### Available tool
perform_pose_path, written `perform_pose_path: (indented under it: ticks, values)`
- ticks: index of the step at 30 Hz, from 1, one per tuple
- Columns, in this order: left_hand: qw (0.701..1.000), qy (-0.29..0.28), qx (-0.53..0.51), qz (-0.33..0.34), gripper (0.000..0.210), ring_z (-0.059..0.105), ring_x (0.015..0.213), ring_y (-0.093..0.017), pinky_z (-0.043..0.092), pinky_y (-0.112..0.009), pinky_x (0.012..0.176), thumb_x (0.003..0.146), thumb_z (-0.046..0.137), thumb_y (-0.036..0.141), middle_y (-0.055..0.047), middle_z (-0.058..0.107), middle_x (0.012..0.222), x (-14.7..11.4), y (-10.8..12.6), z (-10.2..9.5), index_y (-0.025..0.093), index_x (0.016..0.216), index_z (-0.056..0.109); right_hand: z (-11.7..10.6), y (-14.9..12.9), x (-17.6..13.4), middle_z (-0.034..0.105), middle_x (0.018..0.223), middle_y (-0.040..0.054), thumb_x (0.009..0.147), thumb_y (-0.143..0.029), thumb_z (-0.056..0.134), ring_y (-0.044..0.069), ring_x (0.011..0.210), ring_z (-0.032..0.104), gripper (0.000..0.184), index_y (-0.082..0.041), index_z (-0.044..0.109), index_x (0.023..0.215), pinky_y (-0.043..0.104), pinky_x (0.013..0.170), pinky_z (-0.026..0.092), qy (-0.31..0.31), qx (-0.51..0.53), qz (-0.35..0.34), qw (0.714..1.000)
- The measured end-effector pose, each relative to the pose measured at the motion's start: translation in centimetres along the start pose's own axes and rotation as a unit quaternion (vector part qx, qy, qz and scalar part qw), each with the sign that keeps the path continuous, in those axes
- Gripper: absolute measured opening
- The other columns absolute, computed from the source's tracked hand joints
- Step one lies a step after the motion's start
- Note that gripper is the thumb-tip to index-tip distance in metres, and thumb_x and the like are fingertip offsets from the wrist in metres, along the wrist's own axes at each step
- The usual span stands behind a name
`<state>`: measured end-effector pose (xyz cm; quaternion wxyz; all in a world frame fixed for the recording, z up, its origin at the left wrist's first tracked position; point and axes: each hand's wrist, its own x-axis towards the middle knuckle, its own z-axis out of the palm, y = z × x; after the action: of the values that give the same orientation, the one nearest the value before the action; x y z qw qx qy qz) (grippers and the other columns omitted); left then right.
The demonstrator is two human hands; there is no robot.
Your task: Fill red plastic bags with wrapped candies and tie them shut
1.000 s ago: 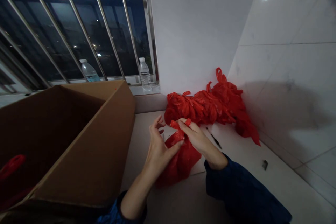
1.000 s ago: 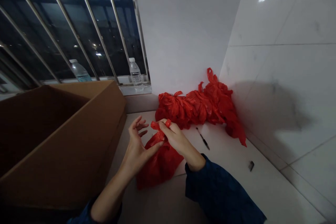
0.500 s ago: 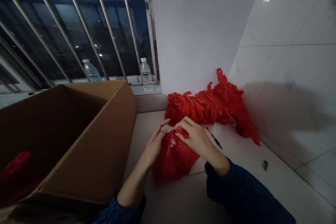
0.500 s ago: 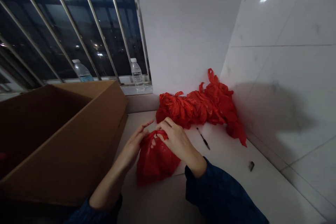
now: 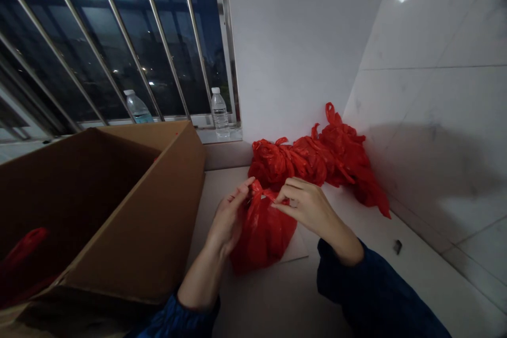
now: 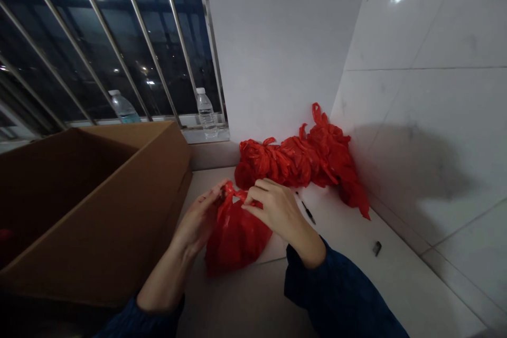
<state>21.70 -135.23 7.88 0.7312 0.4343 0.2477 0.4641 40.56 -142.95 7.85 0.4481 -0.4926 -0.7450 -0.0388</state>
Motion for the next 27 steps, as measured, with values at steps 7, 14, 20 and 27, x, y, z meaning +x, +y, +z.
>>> perform_pose_path:
  ticks: [7,14,20,27]
  values:
    - [0.982,0.127,-0.127,-0.054,0.025,0.065,0.067,-0.010,0.052,-0.021,0.065,0.096,0.043,0.005,-0.005,0.068,0.078,1.7,1.0,-2.2,0.009,0.100,0.068,-2.9,1.3,-1.5,0.066,0.067,-0.0040,0.078,-0.026,0.078,0.009,0.059,0.055,0.017,-0.019,0.067,0.067,0.022,0.056,0.036,-0.196,0.144,0.099,0.965]
    - [0.987,0.128,-0.077,0.063,0.019,0.063,0.070,-0.008,0.048,-0.019,0.070,0.096,0.047,0.010,-0.001,0.066,0.079,0.5,0.4,-0.4,0.016,0.100,0.065,-3.3,1.0,-1.5,0.065,0.071,-0.0033,0.076,-0.033,0.079,0.011,0.065,0.058,0.019,-0.020,0.069,0.084,0.022,0.059,0.041,-0.203,0.240,0.140,0.939]
    - [0.913,-0.145,0.303,0.232,0.035,0.061,0.101,-0.016,0.045,-0.029,0.095,0.095,0.057,0.028,-0.004,0.065,0.104,-3.7,1.6,3.8,0.026,0.130,0.054,0.0,0.2,0.1,0.059,0.067,-0.0048,0.082,-0.034,0.073,0.011,0.059,0.054,0.017,-0.019,0.065,0.084,0.023,0.055,0.039,-0.072,0.301,0.108,0.945]
    - [0.763,-0.128,0.582,0.250,0.064,0.058,0.112,-0.026,0.047,-0.039,0.094,0.082,0.073,0.040,-0.011,0.061,0.124,-5.6,-0.1,2.9,0.023,0.137,0.043,0.1,-2.8,0.1,0.065,0.068,-0.0029,0.085,-0.037,0.071,0.011,0.058,0.063,0.019,-0.019,0.065,0.082,0.023,0.058,0.051,0.021,0.460,0.132,0.878]
